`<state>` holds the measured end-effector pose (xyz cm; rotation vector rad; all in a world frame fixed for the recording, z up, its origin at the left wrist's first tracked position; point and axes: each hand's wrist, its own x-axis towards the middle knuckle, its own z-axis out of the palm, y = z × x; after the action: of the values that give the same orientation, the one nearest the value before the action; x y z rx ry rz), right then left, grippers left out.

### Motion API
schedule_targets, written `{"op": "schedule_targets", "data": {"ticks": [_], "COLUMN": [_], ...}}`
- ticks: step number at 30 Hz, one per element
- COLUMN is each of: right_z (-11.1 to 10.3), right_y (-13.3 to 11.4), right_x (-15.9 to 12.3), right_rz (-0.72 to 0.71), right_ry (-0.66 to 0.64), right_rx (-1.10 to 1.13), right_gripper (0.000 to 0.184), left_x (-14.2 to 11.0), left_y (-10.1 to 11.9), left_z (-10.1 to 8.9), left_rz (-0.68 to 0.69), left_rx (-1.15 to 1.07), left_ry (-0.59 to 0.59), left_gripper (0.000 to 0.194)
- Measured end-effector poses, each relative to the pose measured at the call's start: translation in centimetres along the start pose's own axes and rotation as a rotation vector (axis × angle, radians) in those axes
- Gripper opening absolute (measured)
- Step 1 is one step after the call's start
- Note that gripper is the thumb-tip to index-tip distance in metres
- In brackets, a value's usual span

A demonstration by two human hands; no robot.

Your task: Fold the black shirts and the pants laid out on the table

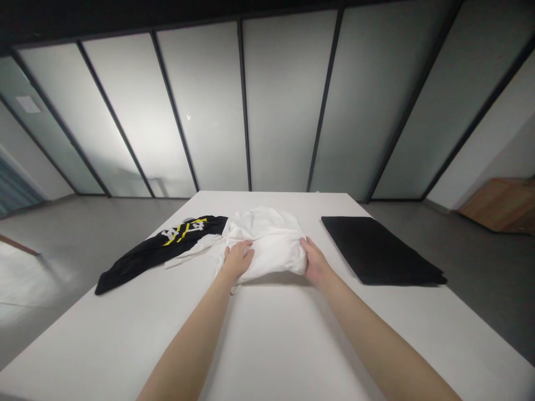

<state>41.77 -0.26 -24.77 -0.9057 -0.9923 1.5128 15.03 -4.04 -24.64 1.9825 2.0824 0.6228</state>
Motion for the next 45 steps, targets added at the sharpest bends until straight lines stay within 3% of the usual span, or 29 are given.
{"op": "schedule_targets", "data": {"ticks": [3, 5, 7, 9, 13, 16, 24, 29, 32, 35, 38, 40, 42, 45], "right_z": [-0.4, -0.7, -0.7, -0.2, 1.4, 2.3, 1.8, 1.5, 1.4, 1.2, 1.1, 1.2, 1.3, 1.6], "right_y": [0.2, 0.5, 0.9, 1.1, 0.6, 0.5, 1.5, 1.8, 1.8, 1.7, 1.7, 1.6, 1.3, 0.3], "right_x": [-0.5, -1.2, -2.1, -2.9, -4.5, -5.1, -4.4, -4.2, -3.9, -3.6, -3.4, -3.3, -3.4, -3.9], "right_rz": [0.188, 0.268, 0.24, 0.113, -0.278, -0.476, -0.535, -0.511, -0.498, -0.487, -0.457, -0.444, -0.402, -0.217], "right_ry": [-0.149, -0.25, -0.332, -0.44, -0.601, -0.652, -0.429, -0.355, -0.308, -0.243, -0.178, -0.17, -0.184, -0.139], "right_rx": [0.142, 0.052, -0.112, -0.344, -0.85, -1.114, -1.308, -1.3, -1.246, -1.17, -1.137, -1.106, -1.025, -0.856], "right_gripper": [0.052, 0.058, 0.062, 0.067, 0.086, 0.084, 0.043, 0.043, 0.043, 0.045, 0.042, 0.039, 0.037, 0.033], "left_x": [-0.1, -0.2, -0.3, -0.5, -0.7, -0.8, -1.4, -1.7, -2.2, -3.5, -5.9, -7.5, -8.7, -9.3], "left_y": [0.1, 0.2, 0.2, 0.2, 0.0, 0.0, 0.7, 1.6, 3.2, 5.5, 6.9, 6.8, 5.8, 3.6], "left_z": [0.0, 0.2, 0.4, 0.5, 0.6, 0.6, -0.4, -1.1, -1.4, -1.5, -1.4, -1.5, -1.8, -2.4], "left_rz": [-0.002, 0.017, 0.037, 0.053, 0.071, 0.068, 0.122, 0.184, 0.203, 0.263, 0.315, 0.289, 0.24, 0.12], "left_rx": [-0.015, 0.019, 0.053, 0.074, 0.086, 0.087, 0.005, -0.06, -0.079, -0.129, -0.099, -0.022, 0.058, 0.209], "left_ry": [0.031, 0.031, 0.032, 0.035, 0.035, 0.039, 0.118, 0.183, 0.197, 0.088, -0.207, -0.32, -0.291, -0.157], "left_gripper": [0.038, 0.036, 0.033, 0.033, 0.034, 0.034, 0.031, 0.03, 0.031, 0.032, 0.026, 0.022, 0.027, 0.041]}}
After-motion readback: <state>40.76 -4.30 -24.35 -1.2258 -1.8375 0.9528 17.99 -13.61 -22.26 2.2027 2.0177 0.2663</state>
